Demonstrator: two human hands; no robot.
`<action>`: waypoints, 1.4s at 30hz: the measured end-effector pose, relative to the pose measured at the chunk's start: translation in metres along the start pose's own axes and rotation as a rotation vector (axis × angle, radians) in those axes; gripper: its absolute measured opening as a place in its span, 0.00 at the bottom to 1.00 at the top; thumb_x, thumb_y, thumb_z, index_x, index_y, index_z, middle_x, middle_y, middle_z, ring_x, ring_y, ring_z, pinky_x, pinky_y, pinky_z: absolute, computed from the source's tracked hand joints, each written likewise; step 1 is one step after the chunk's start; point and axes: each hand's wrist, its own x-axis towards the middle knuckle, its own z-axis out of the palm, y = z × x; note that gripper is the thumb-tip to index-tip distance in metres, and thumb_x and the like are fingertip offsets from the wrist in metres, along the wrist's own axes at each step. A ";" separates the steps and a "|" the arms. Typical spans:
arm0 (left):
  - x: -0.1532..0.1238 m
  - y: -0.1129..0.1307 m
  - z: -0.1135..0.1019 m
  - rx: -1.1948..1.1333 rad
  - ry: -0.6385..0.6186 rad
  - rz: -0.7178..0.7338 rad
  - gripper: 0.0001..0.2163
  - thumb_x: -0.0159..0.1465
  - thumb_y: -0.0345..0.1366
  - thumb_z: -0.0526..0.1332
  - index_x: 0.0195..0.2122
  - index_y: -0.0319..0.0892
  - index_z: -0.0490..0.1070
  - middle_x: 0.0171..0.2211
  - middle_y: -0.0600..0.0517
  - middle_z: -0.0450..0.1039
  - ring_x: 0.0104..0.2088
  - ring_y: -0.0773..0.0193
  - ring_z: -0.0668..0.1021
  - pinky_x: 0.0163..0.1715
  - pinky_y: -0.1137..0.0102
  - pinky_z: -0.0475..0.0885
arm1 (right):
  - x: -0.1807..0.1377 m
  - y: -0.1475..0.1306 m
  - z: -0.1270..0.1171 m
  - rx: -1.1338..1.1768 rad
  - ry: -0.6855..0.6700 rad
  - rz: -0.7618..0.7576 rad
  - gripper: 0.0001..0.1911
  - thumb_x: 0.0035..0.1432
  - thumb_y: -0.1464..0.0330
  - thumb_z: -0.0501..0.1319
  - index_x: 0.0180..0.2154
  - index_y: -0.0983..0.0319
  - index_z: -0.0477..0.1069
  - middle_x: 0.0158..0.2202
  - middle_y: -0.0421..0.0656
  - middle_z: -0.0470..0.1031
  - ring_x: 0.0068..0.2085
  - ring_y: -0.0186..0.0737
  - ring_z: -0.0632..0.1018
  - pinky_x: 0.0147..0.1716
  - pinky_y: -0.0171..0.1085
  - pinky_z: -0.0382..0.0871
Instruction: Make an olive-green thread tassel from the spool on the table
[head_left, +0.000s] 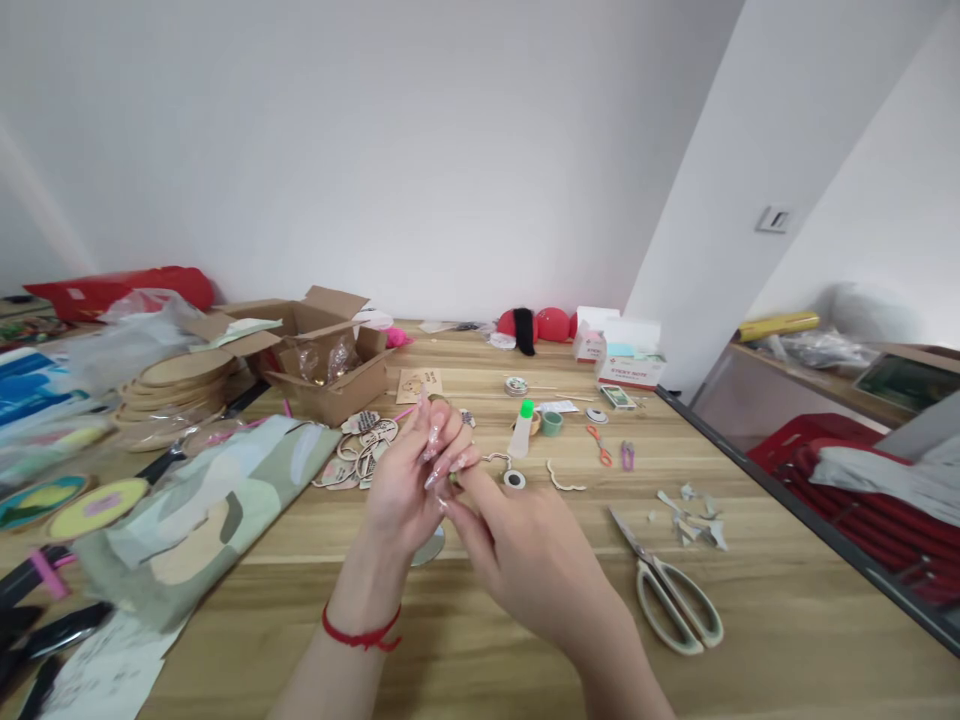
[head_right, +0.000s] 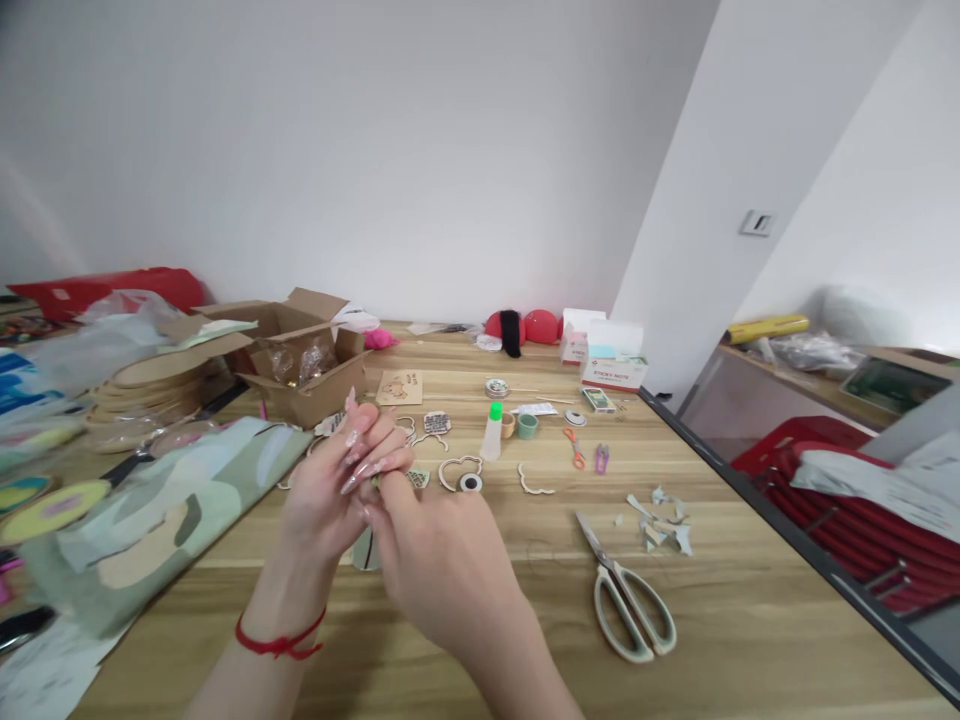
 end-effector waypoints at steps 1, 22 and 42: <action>-0.001 0.000 0.001 -0.002 -0.002 0.000 0.22 0.73 0.33 0.42 0.22 0.36 0.62 0.18 0.58 0.50 0.17 0.77 0.59 0.23 0.79 0.66 | -0.001 -0.001 -0.003 -0.013 -0.006 0.005 0.11 0.68 0.68 0.49 0.41 0.62 0.68 0.22 0.40 0.75 0.19 0.38 0.71 0.20 0.35 0.44; -0.002 0.020 -0.013 0.409 -0.068 0.062 0.15 0.66 0.41 0.60 0.24 0.38 0.66 0.20 0.56 0.63 0.16 0.74 0.63 0.16 0.80 0.65 | -0.009 0.007 -0.017 0.438 0.436 0.072 0.06 0.62 0.71 0.58 0.39 0.61 0.74 0.21 0.36 0.69 0.20 0.30 0.68 0.21 0.30 0.63; -0.008 0.020 -0.015 0.518 -0.182 -0.253 0.17 0.64 0.43 0.61 0.22 0.36 0.67 0.18 0.57 0.58 0.14 0.79 0.53 0.12 0.82 0.48 | -0.001 0.006 -0.002 0.675 0.379 0.319 0.07 0.60 0.72 0.59 0.38 0.64 0.76 0.25 0.43 0.80 0.24 0.39 0.82 0.25 0.33 0.79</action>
